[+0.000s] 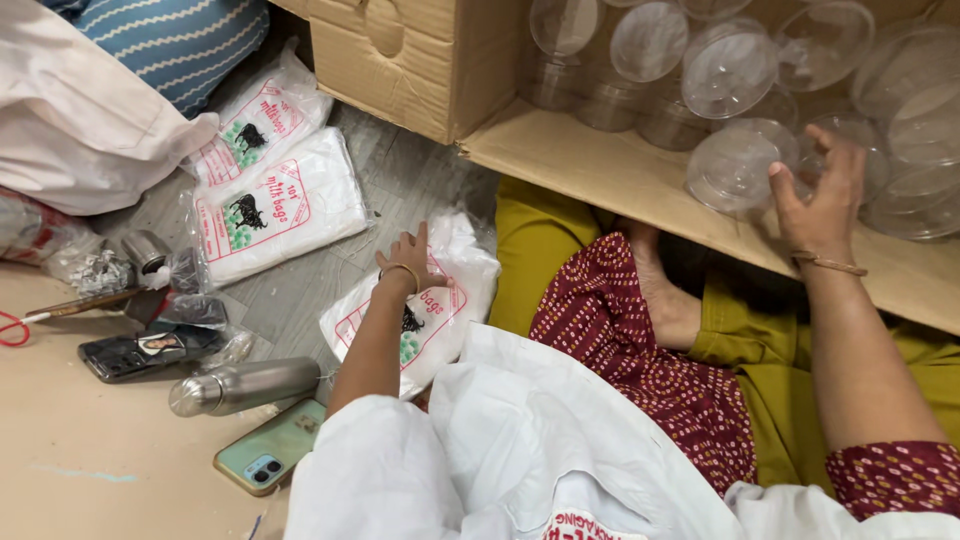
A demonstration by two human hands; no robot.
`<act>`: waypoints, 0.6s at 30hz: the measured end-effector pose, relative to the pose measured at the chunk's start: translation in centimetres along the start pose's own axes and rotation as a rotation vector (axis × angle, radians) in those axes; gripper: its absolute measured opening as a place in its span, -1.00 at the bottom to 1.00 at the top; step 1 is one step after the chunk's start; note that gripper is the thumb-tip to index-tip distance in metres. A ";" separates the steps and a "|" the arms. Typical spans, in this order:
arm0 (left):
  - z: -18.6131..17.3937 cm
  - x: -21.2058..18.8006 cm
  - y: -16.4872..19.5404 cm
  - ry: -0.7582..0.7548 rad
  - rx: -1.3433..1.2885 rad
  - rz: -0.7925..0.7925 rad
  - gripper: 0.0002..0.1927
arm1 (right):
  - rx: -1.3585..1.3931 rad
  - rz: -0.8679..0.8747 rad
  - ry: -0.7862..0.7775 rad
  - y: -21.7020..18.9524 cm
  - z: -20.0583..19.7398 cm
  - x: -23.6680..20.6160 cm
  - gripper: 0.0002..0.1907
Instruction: The person sits on the floor in front of a large cardboard box of clear plastic cups. They open a polythene bag, stack cups into it, tie the bag closed, and place the filled bag aside, repeating the process with new bags.
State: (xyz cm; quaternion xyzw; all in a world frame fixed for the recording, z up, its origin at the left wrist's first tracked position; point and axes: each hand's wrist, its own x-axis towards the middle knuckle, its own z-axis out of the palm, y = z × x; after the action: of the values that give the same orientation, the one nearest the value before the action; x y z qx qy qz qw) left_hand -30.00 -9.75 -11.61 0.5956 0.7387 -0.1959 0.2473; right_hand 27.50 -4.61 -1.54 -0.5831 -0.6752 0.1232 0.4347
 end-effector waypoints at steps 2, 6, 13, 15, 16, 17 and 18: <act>-0.4 0.4 -0.2 0.003 0.026 0.100 0.26 | -0.039 0.013 -0.013 0.1 0.0 0.0 -0.52; -1.7 1.4 -1.8 -0.010 -0.031 0.288 -0.09 | -0.002 0.040 0.001 0.4 0.1 0.0 -0.51; -12.8 -7.6 -2.9 -0.219 -0.043 0.489 -0.72 | 0.025 0.077 0.016 0.7 0.1 0.1 -0.55; -17.4 -12.0 -1.6 -0.158 -0.069 0.597 -0.62 | 0.023 0.089 0.024 0.6 0.1 0.1 -0.56; -19.4 -14.0 -1.0 -0.139 -0.140 0.651 -0.61 | 0.027 0.088 0.030 0.5 0.1 0.1 -0.56; -21.2 -15.9 -0.5 -0.121 -0.215 0.705 -0.61 | 0.029 0.085 0.036 0.5 0.1 0.2 -0.56; -22.9 -17.1 0.0 -0.123 -0.171 0.799 -0.60 | 0.035 0.090 0.039 0.5 0.1 0.1 -0.55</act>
State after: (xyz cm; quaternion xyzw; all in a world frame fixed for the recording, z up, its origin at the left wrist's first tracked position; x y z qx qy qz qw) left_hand -30.20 -9.72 16.96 0.8000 0.4470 -0.0574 0.3961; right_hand 27.76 -4.32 -1.83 -0.6077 -0.6373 0.1429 0.4519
